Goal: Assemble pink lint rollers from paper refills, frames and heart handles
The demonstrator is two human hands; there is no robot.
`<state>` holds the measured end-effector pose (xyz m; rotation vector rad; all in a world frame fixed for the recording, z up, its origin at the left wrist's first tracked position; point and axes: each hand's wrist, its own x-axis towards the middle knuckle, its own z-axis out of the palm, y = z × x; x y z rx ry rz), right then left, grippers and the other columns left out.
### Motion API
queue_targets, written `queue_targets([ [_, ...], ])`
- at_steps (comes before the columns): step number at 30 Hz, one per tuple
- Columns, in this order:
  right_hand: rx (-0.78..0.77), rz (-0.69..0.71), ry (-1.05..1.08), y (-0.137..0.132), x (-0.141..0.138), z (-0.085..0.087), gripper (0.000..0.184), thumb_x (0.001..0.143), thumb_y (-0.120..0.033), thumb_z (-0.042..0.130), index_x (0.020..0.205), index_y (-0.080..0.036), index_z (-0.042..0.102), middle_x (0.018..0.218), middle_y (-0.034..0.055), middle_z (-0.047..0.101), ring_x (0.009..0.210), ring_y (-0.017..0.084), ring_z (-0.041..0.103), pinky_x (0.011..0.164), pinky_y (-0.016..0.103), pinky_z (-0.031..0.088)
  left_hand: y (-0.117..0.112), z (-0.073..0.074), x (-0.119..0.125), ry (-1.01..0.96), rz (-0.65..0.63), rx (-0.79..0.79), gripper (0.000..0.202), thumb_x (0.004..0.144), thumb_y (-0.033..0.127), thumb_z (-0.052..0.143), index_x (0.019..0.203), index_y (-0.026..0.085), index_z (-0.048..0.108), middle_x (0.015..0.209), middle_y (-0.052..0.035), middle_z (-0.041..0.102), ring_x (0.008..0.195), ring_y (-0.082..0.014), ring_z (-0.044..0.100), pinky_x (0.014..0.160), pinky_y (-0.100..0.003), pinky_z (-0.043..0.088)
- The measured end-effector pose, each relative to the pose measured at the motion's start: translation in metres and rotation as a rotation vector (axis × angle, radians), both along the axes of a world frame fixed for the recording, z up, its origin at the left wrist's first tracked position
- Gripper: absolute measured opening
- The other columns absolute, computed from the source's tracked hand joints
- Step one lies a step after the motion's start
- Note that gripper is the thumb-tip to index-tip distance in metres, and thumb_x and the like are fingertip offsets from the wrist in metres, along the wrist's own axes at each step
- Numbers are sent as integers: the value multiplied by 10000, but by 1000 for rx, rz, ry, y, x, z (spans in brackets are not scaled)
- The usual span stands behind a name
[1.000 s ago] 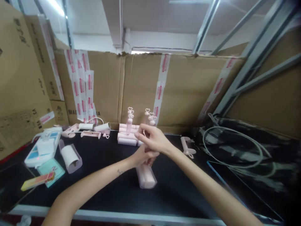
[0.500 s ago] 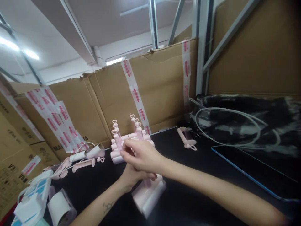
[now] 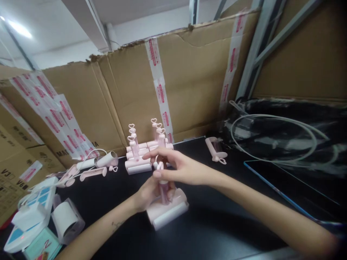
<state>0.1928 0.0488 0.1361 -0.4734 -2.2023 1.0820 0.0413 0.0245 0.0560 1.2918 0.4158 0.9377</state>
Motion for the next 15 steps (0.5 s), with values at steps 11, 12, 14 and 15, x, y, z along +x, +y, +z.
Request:
queue_targets([
  [11, -548, 91, 175, -4, 1, -28, 291, 729, -352, 721, 909, -130, 669, 632, -11, 631, 474, 100, 594, 484, 227, 512, -9, 10, 1, -111, 23, -218, 648, 651, 757, 484, 717, 122, 597, 587, -38, 512, 561, -153, 461, 574, -282, 352],
  [12, -575, 78, 173, -6, 0, -28, 296, 719, -351, 730, 906, -130, 671, 611, -13, 627, 463, 102, 590, 462, 221, 504, -10, 10, 2, -110, 18, -214, 686, 619, 795, 479, 706, 125, 593, 590, -38, 515, 560, -152, 461, 578, -282, 352],
  [14, -584, 33, 166, -11, -3, -29, 308, 739, -381, 706, 911, -127, 674, 562, -18, 603, 450, 103, 580, 440, 210, 492, -11, 11, 4, -111, 22, -192, 731, 580, 836, 468, 718, 129, 589, 586, -38, 520, 546, -150, 462, 569, -281, 346],
  [15, -558, 1, 170, -13, -4, -30, 315, 756, -401, 686, 910, -126, 675, 548, -20, 592, 443, 101, 574, 434, 207, 488, -12, 11, 5, -112, 32, -178, 746, 569, 845, 465, 742, 130, 592, 582, -36, 524, 537, -151, 464, 558, -281, 345],
])
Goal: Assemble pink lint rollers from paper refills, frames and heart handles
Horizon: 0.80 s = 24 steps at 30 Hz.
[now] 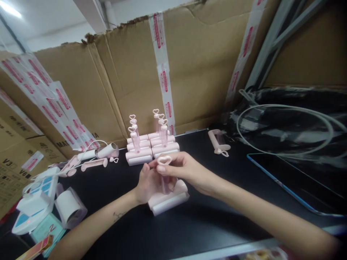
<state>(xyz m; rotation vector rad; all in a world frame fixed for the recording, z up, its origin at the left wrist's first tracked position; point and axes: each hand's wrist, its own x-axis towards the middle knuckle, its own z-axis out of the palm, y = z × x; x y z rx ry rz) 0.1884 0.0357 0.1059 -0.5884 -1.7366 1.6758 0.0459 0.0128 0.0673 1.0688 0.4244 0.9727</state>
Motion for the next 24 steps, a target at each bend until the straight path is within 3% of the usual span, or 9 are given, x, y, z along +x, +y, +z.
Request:
queue_targets([
  [6, 179, -119, -69, -8, -1, -4, 337, 789, -453, 629, 721, -124, 646, 480, -20, 548, 401, 102, 552, 396, 195, 470, 2, -3, 1, -18, 69, 101, 680, 593, 792, 532, 871, 174, 590, 490, 23, 502, 458, -155, 492, 540, -319, 430],
  [10, 167, -104, -79, -7, -1, -5, 362, 767, -486, 638, 833, -130, 647, 531, -20, 556, 427, 114, 566, 409, 215, 493, 2, -6, 6, 61, 170, 174, 547, 669, 705, 552, 653, 158, 569, 460, 8, 508, 427, -137, 509, 464, -260, 409],
  [12, 178, -58, -70, -8, -2, -4, 390, 794, -505, 595, 899, -134, 647, 606, -8, 575, 468, 109, 578, 450, 222, 514, 0, -6, 10, 131, 248, 136, 551, 681, 693, 536, 542, 160, 508, 420, 15, 470, 381, -104, 456, 408, -224, 349],
  [15, 207, 0, -86, -11, -5, -2, 415, 846, -521, 507, 922, -132, 627, 636, -8, 556, 510, 103, 581, 501, 225, 528, -4, -3, 14, 171, 343, 36, 539, 681, 698, 487, 545, 177, 482, 359, 45, 397, 307, -84, 361, 337, -206, 255],
  [20, 327, -21, -128, -17, -10, 4, 251, 868, -374, 488, 832, -141, 575, 586, -28, 506, 515, 122, 579, 486, 235, 519, -9, -1, 13, 195, 390, -4, 434, 708, 582, 451, 530, 187, 450, 329, 42, 374, 283, -97, 352, 321, -216, 255],
  [24, 404, -79, -156, -18, -14, 3, 147, 849, -221, 455, 827, -140, 576, 569, -32, 524, 482, 106, 555, 414, 187, 450, -11, 1, 10, 244, 391, 12, 345, 723, 510, 410, 654, 184, 497, 360, 41, 435, 299, -121, 402, 330, -227, 306],
])
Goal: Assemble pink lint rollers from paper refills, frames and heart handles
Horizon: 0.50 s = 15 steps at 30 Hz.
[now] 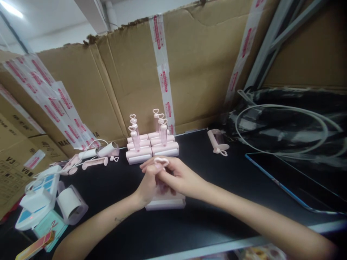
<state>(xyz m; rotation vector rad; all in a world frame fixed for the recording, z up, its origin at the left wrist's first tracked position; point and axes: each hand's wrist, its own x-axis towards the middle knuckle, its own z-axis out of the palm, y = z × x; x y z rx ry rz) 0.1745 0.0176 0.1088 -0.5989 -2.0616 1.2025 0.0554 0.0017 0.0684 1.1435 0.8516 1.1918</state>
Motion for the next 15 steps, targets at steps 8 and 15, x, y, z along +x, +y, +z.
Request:
queue_targets([
  [8, 186, -51, 47, -3, -2, -1, 206, 835, -154, 462, 929, -150, 645, 809, 37, 652, 620, 121, 604, 529, 206, 491, -6, 10, 4, 101, -21, -97, 404, 698, 569, 369, 564, 194, 434, 358, 30, 388, 312, -119, 405, 324, -228, 313],
  [15, 104, 9, 8, -5, -1, -3, 247, 898, -232, 399, 922, -156, 633, 916, 55, 673, 694, 151, 647, 547, 230, 524, -10, 10, 7, 29, 50, -87, 363, 676, 557, 408, 586, 207, 373, 422, 48, 373, 340, -89, 363, 335, -211, 302],
])
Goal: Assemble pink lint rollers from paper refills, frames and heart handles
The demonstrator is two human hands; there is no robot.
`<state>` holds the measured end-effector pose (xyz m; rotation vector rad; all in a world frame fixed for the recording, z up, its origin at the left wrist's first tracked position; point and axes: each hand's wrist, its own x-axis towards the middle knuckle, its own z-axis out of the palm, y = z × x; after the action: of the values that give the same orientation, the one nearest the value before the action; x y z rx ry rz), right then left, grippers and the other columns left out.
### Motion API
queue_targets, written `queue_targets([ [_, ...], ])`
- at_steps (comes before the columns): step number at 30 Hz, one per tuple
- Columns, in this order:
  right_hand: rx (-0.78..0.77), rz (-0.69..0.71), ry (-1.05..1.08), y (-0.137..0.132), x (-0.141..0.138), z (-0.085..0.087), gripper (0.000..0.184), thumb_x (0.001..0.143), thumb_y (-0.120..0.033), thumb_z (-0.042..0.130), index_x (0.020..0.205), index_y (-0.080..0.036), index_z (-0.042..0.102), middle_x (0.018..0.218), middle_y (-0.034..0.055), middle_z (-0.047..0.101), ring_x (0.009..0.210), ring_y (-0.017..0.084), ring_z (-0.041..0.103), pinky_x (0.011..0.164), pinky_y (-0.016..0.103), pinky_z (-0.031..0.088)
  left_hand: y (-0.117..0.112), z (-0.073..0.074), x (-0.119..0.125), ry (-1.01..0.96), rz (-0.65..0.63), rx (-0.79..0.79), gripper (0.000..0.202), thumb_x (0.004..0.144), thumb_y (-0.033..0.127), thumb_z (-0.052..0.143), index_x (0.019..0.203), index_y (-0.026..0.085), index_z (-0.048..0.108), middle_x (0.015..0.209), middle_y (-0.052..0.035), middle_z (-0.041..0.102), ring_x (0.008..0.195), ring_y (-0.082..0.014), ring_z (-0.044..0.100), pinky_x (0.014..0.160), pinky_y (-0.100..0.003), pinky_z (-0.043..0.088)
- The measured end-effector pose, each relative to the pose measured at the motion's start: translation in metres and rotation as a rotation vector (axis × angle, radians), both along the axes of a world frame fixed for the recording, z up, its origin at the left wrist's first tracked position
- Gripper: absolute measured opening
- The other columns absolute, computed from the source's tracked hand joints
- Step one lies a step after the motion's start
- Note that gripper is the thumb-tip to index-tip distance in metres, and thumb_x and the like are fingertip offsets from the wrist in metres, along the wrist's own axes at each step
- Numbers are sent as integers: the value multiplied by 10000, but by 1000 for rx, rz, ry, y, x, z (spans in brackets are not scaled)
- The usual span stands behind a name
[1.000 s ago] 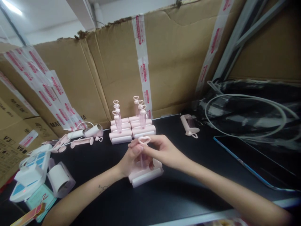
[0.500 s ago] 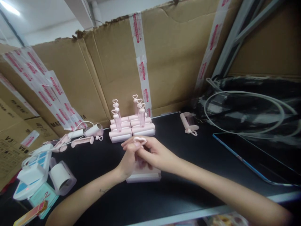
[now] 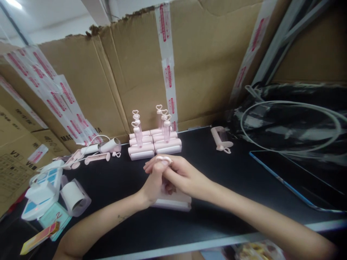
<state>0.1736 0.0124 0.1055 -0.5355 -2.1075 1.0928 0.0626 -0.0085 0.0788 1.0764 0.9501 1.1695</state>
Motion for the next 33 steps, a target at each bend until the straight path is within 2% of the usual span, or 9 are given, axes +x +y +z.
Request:
queue_targets([
  [4, 14, 12, 52, -2, 2, -7, 309, 931, -295, 362, 930, -154, 637, 1003, 87, 663, 841, 197, 658, 550, 236, 531, -1, -6, -1, -29, -44, 40, 331, 708, 516, 408, 607, 201, 401, 416, 46, 376, 346, -99, 376, 347, -214, 301],
  [7, 27, 32, 74, -2, 2, -9, 317, 937, -325, 365, 926, -164, 638, 1024, 89, 662, 879, 205, 654, 527, 226, 529, -1, -10, -3, -25, -68, 74, 328, 726, 490, 401, 599, 190, 436, 403, 33, 399, 352, -111, 400, 351, -218, 303],
  [13, 129, -19, 101, -6, 1, -3, 296, 935, -282, 382, 869, -178, 651, 968, 67, 685, 895, 180, 640, 818, 309, 524, -1, -8, -7, 45, -155, 122, 309, 738, 461, 426, 611, 181, 460, 392, 15, 480, 366, -147, 499, 367, -225, 344],
  [18, 102, -16, 73, -6, 1, -1, 308, 927, -286, 382, 861, -192, 667, 981, 66, 682, 915, 187, 639, 820, 308, 518, 0, -12, -8, 49, -180, 127, 357, 763, 471, 387, 605, 169, 492, 405, -1, 510, 369, -149, 514, 362, -226, 346],
  [20, 109, -12, 57, -5, 1, -3, 310, 923, -308, 384, 859, -198, 667, 1004, 71, 677, 952, 206, 630, 866, 345, 501, 0, -13, -7, 29, -199, 124, 380, 773, 476, 357, 625, 163, 510, 432, -13, 525, 375, -155, 522, 359, -233, 341],
  [23, 144, -22, 42, -3, 2, -7, 325, 925, -348, 373, 850, -195, 651, 1016, 87, 670, 1002, 230, 608, 920, 393, 468, -2, -12, -3, -35, -132, 110, 328, 751, 473, 381, 660, 179, 495, 413, 29, 444, 345, -124, 445, 343, -218, 295],
  [26, 217, -5, 40, -2, 3, -11, 308, 935, -307, 340, 879, -194, 622, 976, 88, 666, 985, 214, 608, 908, 372, 468, -5, -11, 0, -57, -62, 92, 266, 708, 451, 452, 649, 192, 466, 398, 65, 328, 339, -86, 335, 348, -199, 237],
  [29, 329, 25, 73, -2, 2, -13, 261, 926, -217, 336, 943, -193, 595, 947, 80, 655, 946, 193, 607, 860, 349, 477, -7, -14, 0, -55, -67, 69, 254, 684, 442, 482, 626, 198, 442, 411, 60, 324, 365, -86, 319, 358, -206, 223],
  [33, 432, -20, 99, 1, 0, -15, 224, 901, -192, 359, 930, -174, 580, 927, 98, 648, 908, 210, 599, 823, 375, 482, -1, -25, -2, -61, 32, 104, 273, 668, 442, 492, 574, 210, 383, 420, 46, 342, 381, -98, 339, 363, -224, 222],
])
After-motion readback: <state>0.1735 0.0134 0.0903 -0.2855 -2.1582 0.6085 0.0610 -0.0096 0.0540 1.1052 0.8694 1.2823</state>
